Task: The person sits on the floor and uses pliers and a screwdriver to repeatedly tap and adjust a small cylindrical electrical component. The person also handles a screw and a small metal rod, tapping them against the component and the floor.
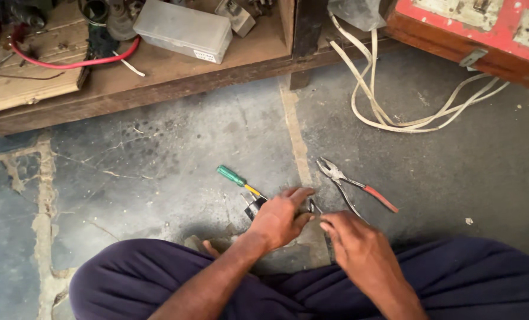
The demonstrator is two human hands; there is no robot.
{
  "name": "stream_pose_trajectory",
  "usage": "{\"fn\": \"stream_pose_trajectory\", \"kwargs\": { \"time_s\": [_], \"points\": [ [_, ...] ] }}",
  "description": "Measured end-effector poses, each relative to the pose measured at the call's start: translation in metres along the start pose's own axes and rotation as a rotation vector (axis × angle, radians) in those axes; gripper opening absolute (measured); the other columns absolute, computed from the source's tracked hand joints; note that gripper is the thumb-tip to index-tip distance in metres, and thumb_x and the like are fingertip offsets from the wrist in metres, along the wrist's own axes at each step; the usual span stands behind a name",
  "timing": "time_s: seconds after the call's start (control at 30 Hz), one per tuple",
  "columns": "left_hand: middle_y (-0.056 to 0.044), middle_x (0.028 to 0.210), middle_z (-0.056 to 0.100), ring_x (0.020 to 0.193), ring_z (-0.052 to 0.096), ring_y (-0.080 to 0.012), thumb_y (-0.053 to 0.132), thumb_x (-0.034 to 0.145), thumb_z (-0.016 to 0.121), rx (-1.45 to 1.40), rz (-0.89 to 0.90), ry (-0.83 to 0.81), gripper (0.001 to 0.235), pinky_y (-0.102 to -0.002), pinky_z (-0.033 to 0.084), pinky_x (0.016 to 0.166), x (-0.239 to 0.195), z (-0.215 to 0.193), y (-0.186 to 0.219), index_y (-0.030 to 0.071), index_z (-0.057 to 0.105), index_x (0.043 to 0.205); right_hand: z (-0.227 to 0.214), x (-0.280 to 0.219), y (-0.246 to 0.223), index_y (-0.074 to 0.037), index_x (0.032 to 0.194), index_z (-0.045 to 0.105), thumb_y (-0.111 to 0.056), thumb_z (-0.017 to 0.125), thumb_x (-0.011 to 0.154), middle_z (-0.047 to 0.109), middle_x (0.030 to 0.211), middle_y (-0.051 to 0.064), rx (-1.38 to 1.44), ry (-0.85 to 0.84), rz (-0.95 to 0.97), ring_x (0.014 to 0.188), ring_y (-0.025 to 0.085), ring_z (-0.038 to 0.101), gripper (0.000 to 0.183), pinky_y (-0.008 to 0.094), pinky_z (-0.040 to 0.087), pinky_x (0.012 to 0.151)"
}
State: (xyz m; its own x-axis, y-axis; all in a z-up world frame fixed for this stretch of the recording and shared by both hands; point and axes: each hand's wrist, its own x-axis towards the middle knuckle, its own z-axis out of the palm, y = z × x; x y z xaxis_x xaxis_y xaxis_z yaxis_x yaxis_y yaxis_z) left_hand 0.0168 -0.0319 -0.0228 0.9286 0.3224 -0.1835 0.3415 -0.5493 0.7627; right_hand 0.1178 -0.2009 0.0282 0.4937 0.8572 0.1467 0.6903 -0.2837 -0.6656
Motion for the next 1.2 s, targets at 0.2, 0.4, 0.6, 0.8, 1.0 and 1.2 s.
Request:
{"fn": "stream_pose_trajectory", "kwargs": {
  "time_s": [0.2, 0.4, 0.6, 0.8, 1.0, 1.2],
  "points": [
    [-0.019, 0.117, 0.066, 0.114, 0.064, -0.0400, 0.015, 0.094, 0.061, 0.222, 0.268, 0.040, 0.035, -0.048, 0.054, 0.089, -0.003, 0.003, 0.003, 0.005, 0.058, 0.127, 0.012, -0.006, -0.004, -0.008, 0.105, 0.063, -0.011, 0.068, 0.090, 0.073, 0.094, 0.014, -0.106, -0.043, 0.001, 0.081, 0.036, 0.072, 0.016, 0.043, 0.057, 0.066],
    [-0.013, 0.111, 0.070, 0.102, 0.069, -0.0350, 0.022, 0.101, 0.059, 0.218, 0.178, -0.003, 0.023, -0.047, 0.055, 0.078, 0.001, 0.005, 0.000, 0.009, 0.064, 0.120, -0.001, 0.010, 0.023, -0.008, 0.136, 0.051, -0.022, 0.080, 0.077, 0.064, 0.125, 0.019, -0.056, -0.109, 0.218, 0.113, 0.037, 0.063, 0.067, 0.047, 0.050, 0.092],
    [-0.009, 0.111, 0.069, 0.092, 0.069, -0.0360, 0.023, 0.100, 0.058, 0.136, 0.155, 0.020, 0.024, -0.048, 0.054, 0.072, -0.003, 0.003, 0.006, 0.012, 0.067, 0.119, 0.020, 0.025, 0.067, -0.006, 0.142, 0.044, -0.033, 0.090, 0.067, 0.046, 0.143, 0.023, -0.444, -0.175, 0.420, 0.132, 0.045, 0.044, 0.092, 0.053, 0.039, 0.106],
    [-0.010, 0.107, 0.069, 0.090, 0.069, -0.0367, 0.023, 0.102, 0.057, 0.075, 0.194, 0.089, 0.021, -0.048, 0.055, 0.073, -0.001, -0.005, 0.011, 0.012, 0.067, 0.116, 0.036, 0.021, 0.083, -0.016, 0.142, 0.056, -0.025, 0.082, 0.081, 0.059, 0.130, 0.016, -0.417, -0.217, 0.522, 0.122, 0.039, 0.060, 0.067, 0.049, 0.051, 0.100],
    [-0.015, 0.096, 0.069, 0.086, 0.068, -0.0402, 0.026, 0.102, 0.059, 0.103, 0.168, 0.119, 0.022, -0.050, 0.053, 0.070, 0.002, -0.005, 0.010, 0.009, 0.063, 0.115, 0.038, 0.027, 0.089, -0.006, 0.123, 0.064, -0.031, 0.086, 0.069, 0.060, 0.122, 0.023, -0.383, -0.214, 0.619, 0.109, 0.045, 0.063, 0.064, 0.050, 0.052, 0.094],
    [-0.015, 0.099, 0.070, 0.085, 0.069, -0.0405, 0.024, 0.102, 0.058, 0.074, 0.188, 0.144, 0.017, -0.051, 0.053, 0.068, -0.001, -0.001, 0.006, 0.010, 0.062, 0.111, 0.035, 0.023, 0.104, 0.015, 0.121, 0.059, -0.020, 0.058, 0.092, 0.064, 0.088, 0.013, 0.971, 0.042, 1.026, 0.068, 0.029, 0.062, 0.045, 0.042, 0.051, 0.052]
  ]
}}
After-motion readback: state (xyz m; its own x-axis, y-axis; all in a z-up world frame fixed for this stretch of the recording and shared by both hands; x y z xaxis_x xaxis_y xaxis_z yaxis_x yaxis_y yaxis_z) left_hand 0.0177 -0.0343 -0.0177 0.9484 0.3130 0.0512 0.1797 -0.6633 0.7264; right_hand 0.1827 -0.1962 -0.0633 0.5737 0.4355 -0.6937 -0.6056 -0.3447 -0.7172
